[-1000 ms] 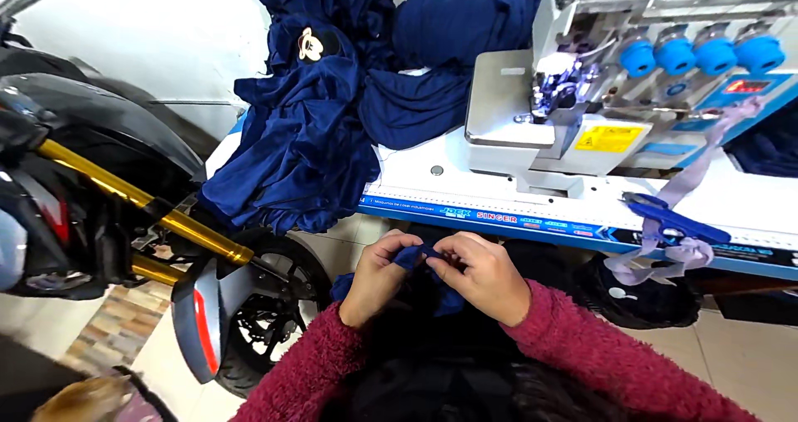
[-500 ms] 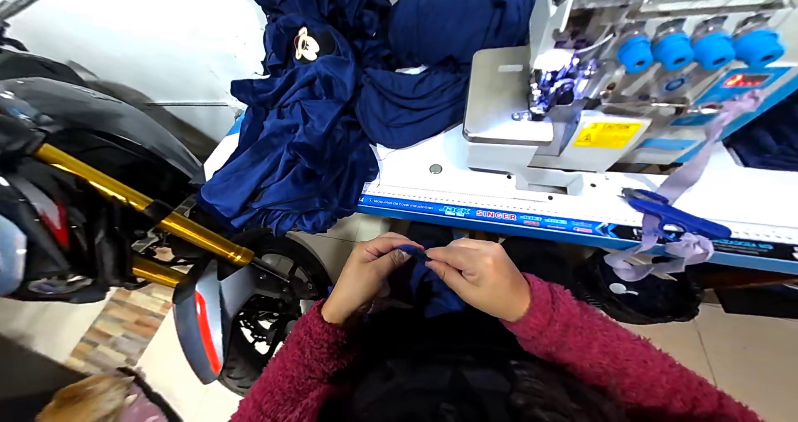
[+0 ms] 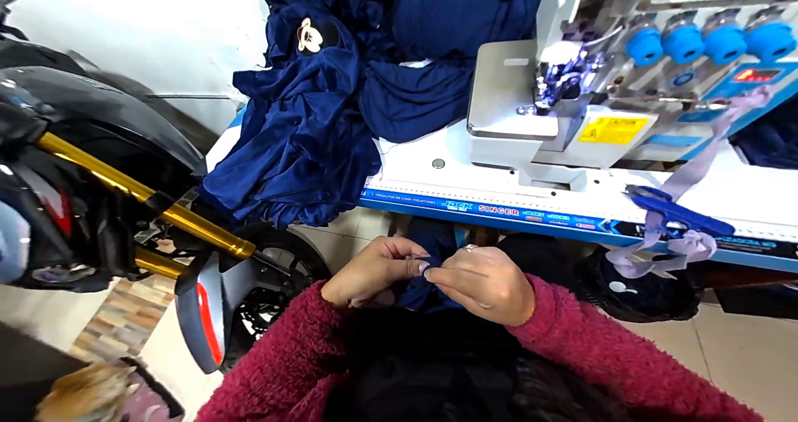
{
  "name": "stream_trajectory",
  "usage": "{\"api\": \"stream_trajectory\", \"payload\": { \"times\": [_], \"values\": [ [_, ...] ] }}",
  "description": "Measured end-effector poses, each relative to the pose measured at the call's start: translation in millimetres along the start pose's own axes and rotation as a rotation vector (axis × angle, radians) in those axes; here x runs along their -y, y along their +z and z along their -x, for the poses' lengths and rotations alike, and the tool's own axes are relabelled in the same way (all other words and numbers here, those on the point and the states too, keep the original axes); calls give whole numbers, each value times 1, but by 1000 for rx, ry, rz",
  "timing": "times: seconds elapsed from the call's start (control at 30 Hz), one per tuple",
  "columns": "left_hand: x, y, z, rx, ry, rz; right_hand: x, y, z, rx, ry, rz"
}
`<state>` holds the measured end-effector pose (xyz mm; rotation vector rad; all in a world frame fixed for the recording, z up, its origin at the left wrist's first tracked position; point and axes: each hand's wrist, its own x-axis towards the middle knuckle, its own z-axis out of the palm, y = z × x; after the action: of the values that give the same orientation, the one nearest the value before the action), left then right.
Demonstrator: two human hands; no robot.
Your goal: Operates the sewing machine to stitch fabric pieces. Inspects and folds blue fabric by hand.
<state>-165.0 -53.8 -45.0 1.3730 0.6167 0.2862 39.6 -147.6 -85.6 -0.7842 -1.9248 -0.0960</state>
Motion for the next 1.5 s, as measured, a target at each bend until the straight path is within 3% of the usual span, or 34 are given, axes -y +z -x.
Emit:
{"api": "stream_trajectory", "payload": {
  "times": [0.37, 0.53, 0.87, 1.1, 1.23, 1.37, 1.4, 1.43, 1.5],
  "values": [
    [-9, -5, -5, 135, -32, -56, -1, -2, 3, 3, -3, -41],
    [-4, -6, -8, 141, -17, -122, -3, -1, 5, 165, 34, -30],
    [9, -1, -16, 62, -73, -153, -9, 2, 9, 273, 42, -15],
    [12, -60, -10, 448, 2, -503, -7, -5, 6, 196, 38, -13],
    [1, -78, 7, 312, -38, -654, -9, -8, 6, 178, 61, -26],
    [22, -88, 15, 36, 8, -89, -9, -4, 5, 151, 86, -86],
    [27, -84, 14, -10, -8, -53, -8, -4, 4, 144, 94, -95],
    [31, -77, 11, -78, -31, -133, -8, -4, 3, 137, 104, -102],
    [35, -60, 7, -243, -21, -544, -7, -5, 1, 135, 132, -88]
  ]
}}
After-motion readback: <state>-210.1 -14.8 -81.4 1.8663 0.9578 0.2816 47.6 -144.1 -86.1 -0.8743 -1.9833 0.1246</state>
